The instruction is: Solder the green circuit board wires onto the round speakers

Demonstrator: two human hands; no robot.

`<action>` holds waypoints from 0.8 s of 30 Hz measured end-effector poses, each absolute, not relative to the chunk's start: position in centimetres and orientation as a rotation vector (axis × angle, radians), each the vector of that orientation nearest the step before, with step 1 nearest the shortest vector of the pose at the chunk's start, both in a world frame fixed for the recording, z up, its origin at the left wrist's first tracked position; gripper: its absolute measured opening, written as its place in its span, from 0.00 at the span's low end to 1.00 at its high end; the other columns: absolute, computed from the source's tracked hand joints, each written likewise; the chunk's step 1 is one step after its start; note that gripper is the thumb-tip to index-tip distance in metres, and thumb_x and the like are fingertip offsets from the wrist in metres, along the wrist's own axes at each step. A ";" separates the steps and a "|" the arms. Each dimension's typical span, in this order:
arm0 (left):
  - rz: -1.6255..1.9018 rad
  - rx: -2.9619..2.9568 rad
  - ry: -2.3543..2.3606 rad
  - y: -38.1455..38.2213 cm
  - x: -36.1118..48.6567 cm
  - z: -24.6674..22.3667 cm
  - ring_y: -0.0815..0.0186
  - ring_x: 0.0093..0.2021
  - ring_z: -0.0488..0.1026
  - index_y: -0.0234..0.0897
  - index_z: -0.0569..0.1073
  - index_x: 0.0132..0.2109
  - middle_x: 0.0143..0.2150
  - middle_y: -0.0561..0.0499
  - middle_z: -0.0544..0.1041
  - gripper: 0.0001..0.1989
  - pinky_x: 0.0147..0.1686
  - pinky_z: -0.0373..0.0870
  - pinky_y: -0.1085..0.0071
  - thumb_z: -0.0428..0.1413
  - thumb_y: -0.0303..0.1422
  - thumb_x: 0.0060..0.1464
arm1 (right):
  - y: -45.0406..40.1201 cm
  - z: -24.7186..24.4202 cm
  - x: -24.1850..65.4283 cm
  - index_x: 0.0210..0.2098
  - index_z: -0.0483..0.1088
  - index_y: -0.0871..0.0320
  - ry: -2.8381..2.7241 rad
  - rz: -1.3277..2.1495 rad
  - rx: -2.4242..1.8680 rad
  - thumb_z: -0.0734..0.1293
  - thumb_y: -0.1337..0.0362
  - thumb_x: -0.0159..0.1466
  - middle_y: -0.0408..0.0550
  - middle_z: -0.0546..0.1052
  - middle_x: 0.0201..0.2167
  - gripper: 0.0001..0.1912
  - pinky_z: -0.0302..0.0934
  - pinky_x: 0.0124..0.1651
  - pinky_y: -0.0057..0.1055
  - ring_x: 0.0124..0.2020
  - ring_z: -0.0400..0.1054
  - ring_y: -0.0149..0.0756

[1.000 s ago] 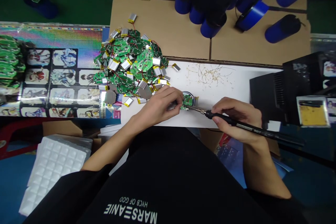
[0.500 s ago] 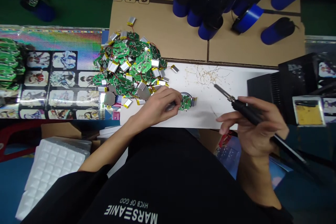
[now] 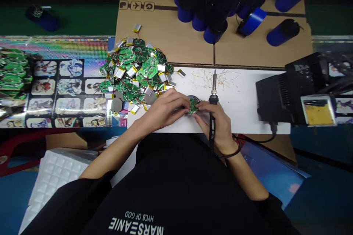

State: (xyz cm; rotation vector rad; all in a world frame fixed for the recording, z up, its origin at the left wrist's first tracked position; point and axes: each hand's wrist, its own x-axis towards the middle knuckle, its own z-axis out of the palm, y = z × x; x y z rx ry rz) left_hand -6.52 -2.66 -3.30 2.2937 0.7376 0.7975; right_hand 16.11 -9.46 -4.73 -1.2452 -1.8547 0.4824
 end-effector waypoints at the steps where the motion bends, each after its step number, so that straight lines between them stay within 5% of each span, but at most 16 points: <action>1: 0.775 2.339 0.726 -2.5 -6.5 -3.1 0.60 0.49 0.75 0.38 0.77 0.48 0.51 0.45 0.83 0.04 0.54 0.72 0.61 0.56 0.31 0.73 | -9.2 -4.7 16.2 0.56 0.70 0.50 -1.867 0.491 -1.227 0.74 0.69 0.69 0.51 0.83 0.48 0.18 0.77 0.51 0.45 0.50 0.80 0.46; 7: 0.606 2.515 0.690 -1.7 -6.1 -1.8 0.58 0.47 0.73 0.36 0.77 0.47 0.50 0.45 0.83 0.07 0.51 0.73 0.61 0.54 0.31 0.74 | -9.1 -3.4 17.2 0.54 0.72 0.49 -1.834 0.595 -1.254 0.70 0.64 0.73 0.49 0.84 0.48 0.11 0.76 0.54 0.45 0.50 0.80 0.44; 12: 0.551 2.543 0.699 -1.6 -5.9 -1.6 0.58 0.48 0.73 0.36 0.77 0.47 0.50 0.45 0.83 0.09 0.52 0.72 0.61 0.52 0.31 0.75 | -11.8 -2.4 18.5 0.62 0.68 0.49 -1.384 0.664 -1.270 0.67 0.49 0.73 0.43 0.77 0.34 0.22 0.73 0.33 0.37 0.30 0.74 0.38; 16: 0.539 2.549 0.708 -1.7 -5.9 -1.6 0.58 0.48 0.73 0.37 0.77 0.47 0.50 0.46 0.83 0.09 0.52 0.72 0.61 0.52 0.31 0.75 | -14.5 -1.9 19.3 0.52 0.76 0.52 -1.359 0.572 -1.289 0.71 0.60 0.68 0.48 0.80 0.38 0.13 0.72 0.28 0.35 0.29 0.75 0.37; 24: 0.504 2.555 0.739 -1.9 -5.8 -1.2 0.58 0.47 0.72 0.36 0.76 0.47 0.49 0.44 0.82 0.09 0.51 0.71 0.62 0.51 0.30 0.75 | -15.9 -2.4 19.2 0.52 0.79 0.55 -1.685 0.448 -1.237 0.74 0.71 0.61 0.50 0.85 0.38 0.20 0.79 0.32 0.37 0.34 0.82 0.42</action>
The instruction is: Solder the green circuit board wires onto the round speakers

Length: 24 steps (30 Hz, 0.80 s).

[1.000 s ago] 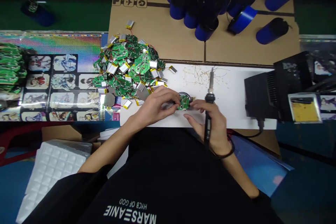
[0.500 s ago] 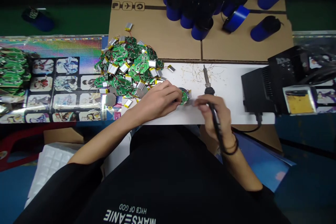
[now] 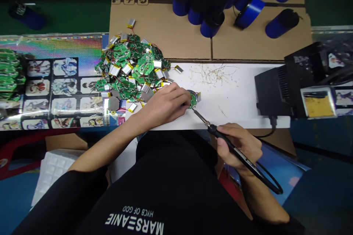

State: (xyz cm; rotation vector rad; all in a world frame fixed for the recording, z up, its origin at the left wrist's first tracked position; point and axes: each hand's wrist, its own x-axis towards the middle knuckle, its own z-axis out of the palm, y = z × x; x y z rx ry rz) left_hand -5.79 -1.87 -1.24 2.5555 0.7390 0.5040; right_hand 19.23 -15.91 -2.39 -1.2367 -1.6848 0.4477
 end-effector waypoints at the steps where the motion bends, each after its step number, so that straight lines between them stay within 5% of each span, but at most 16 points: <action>1: 0.506 2.563 0.738 -1.9 -5.8 -1.3 0.58 0.47 0.72 0.36 0.76 0.47 0.49 0.45 0.82 0.09 0.51 0.71 0.62 0.51 0.30 0.75 | -15.7 -2.4 19.2 0.52 0.79 0.55 -1.695 0.442 -1.232 0.74 0.71 0.61 0.51 0.85 0.38 0.20 0.79 0.32 0.37 0.34 0.82 0.42; 24: 0.480 2.560 0.760 -1.9 -5.5 -1.2 0.57 0.47 0.72 0.35 0.76 0.46 0.50 0.44 0.82 0.08 0.52 0.71 0.60 0.52 0.30 0.74 | -14.6 -1.1 19.4 0.53 0.78 0.52 -1.918 0.442 -1.173 0.73 0.72 0.59 0.48 0.81 0.38 0.23 0.76 0.31 0.36 0.33 0.77 0.41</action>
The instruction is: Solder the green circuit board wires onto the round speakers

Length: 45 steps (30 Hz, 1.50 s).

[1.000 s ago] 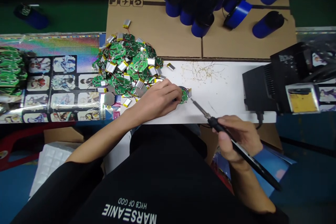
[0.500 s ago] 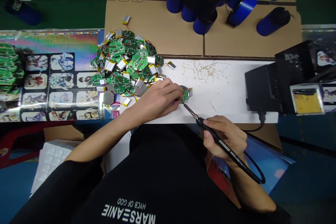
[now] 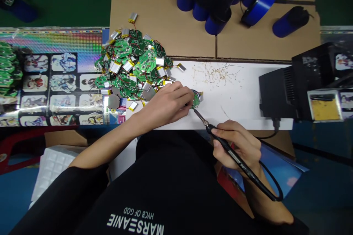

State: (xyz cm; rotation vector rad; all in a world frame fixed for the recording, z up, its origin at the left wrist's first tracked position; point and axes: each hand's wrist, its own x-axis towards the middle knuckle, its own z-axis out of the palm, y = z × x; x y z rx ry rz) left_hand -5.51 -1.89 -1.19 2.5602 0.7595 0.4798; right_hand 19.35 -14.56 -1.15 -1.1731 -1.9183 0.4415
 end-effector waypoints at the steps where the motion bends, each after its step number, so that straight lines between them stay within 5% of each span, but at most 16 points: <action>1: 0.478 2.561 0.761 -1.9 -5.5 -1.2 0.58 0.47 0.72 0.35 0.76 0.46 0.49 0.44 0.82 0.08 0.52 0.71 0.60 0.53 0.30 0.73 | -14.6 -1.2 19.3 0.53 0.79 0.52 -1.910 0.443 -1.179 0.73 0.72 0.59 0.49 0.81 0.38 0.22 0.76 0.31 0.36 0.34 0.78 0.41; 17: 0.479 2.580 0.731 -1.7 -5.5 -1.1 0.58 0.48 0.75 0.34 0.77 0.46 0.50 0.44 0.83 0.09 0.53 0.72 0.60 0.52 0.29 0.74 | -14.8 -2.5 21.4 0.45 0.80 0.55 -1.229 0.507 -1.255 0.74 0.66 0.64 0.46 0.81 0.33 0.09 0.69 0.21 0.32 0.24 0.75 0.35; 25: 0.571 2.494 0.734 -2.0 -6.1 -1.5 0.58 0.49 0.74 0.36 0.78 0.48 0.51 0.44 0.82 0.06 0.54 0.72 0.59 0.55 0.29 0.72 | -12.6 -6.0 22.6 0.45 0.78 0.57 -1.110 0.515 -1.481 0.78 0.63 0.64 0.46 0.85 0.33 0.11 0.79 0.36 0.30 0.30 0.83 0.35; 31: 0.709 2.231 0.900 -3.9 -5.9 -3.9 0.50 0.68 0.69 0.38 0.75 0.49 0.70 0.34 0.67 0.10 0.63 0.74 0.53 0.65 0.37 0.67 | -12.5 -8.7 22.9 0.48 0.79 0.57 -1.273 0.525 -1.527 0.76 0.62 0.66 0.50 0.85 0.41 0.12 0.80 0.46 0.35 0.39 0.84 0.39; 36: 0.648 2.121 0.920 -4.2 -5.6 -4.4 0.55 0.67 0.74 0.39 0.71 0.47 0.66 0.37 0.73 0.03 0.64 0.75 0.56 0.59 0.31 0.71 | -12.9 -9.0 23.3 0.49 0.78 0.54 -1.298 0.531 -1.571 0.74 0.61 0.68 0.49 0.84 0.42 0.11 0.80 0.47 0.36 0.41 0.84 0.40; 45: 0.935 1.963 0.977 1.1 -12.3 2.6 0.56 0.67 0.75 0.40 0.73 0.44 0.65 0.46 0.78 0.12 0.69 0.73 0.50 0.69 0.36 0.63 | -12.8 -9.1 23.0 0.50 0.78 0.54 -1.198 0.542 -1.544 0.76 0.59 0.68 0.49 0.85 0.42 0.13 0.81 0.47 0.37 0.39 0.84 0.39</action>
